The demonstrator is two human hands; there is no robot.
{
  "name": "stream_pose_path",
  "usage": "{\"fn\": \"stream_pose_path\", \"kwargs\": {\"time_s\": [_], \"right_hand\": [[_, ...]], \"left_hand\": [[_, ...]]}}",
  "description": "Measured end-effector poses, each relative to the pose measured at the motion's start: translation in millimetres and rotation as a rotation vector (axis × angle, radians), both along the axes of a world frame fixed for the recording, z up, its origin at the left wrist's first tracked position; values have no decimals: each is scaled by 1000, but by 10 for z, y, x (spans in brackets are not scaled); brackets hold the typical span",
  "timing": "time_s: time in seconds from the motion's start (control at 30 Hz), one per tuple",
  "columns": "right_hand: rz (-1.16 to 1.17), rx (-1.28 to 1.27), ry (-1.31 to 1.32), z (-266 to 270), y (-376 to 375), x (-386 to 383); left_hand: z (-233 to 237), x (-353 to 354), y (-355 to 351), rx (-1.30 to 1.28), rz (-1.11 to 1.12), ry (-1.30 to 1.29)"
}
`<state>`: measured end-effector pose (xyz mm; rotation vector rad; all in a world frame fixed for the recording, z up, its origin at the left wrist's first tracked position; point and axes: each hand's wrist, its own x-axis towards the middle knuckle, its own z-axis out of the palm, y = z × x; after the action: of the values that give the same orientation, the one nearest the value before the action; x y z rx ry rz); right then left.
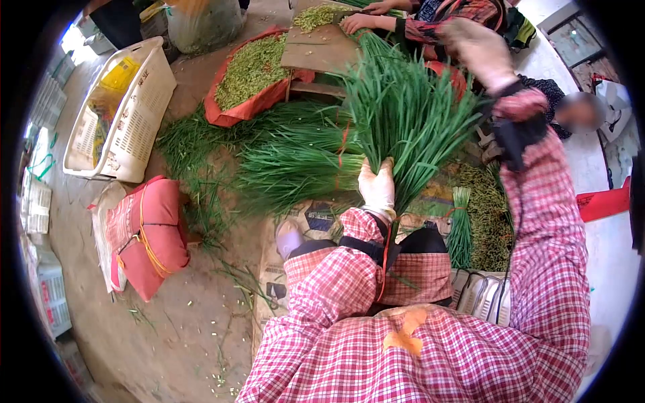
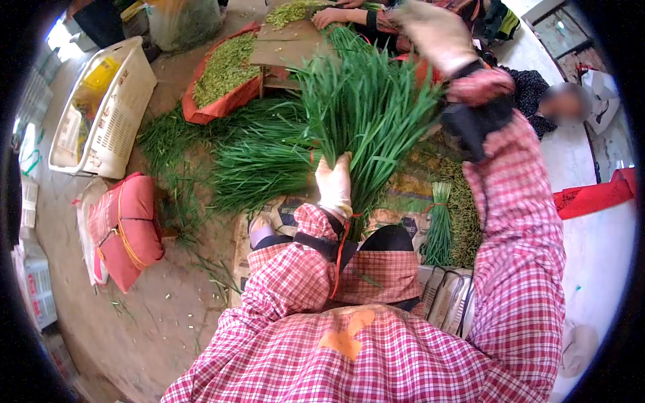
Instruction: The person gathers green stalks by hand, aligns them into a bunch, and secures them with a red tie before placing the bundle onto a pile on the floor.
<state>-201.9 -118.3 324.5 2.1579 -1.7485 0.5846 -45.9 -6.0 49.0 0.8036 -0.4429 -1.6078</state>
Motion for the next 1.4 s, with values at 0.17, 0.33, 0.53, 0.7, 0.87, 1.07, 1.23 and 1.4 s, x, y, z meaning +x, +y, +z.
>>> {"fn": "stream_pose_path", "kwargs": {"time_s": [0.17,0.33,0.53,0.7,0.87,1.07,1.23,1.4], "right_hand": [[-215,623,29,74,1189,-644],[-508,1211,-149,-1088,1841,5],[-158,655,-1031,-2382,1582,132],[-403,265,-1267,-2816,1468,-1],[-483,218,-1137,-2646,1634,244],[-424,180,-1226,-2513,1873,570],[-332,178,-1373,-2424,1721,449],[-468,43,-1567,-2332,1627,515]], "left_hand": [[-55,55,-72,51,-2,-48],[192,195,-55,143,-97,83],[-221,220,-197,280,-339,572],[-159,347,-187,113,-79,242],[248,360,11,-21,-466,39],[-129,236,-30,238,-468,169],[-295,-37,18,184,-303,102],[73,77,83,139,-403,116]]}}
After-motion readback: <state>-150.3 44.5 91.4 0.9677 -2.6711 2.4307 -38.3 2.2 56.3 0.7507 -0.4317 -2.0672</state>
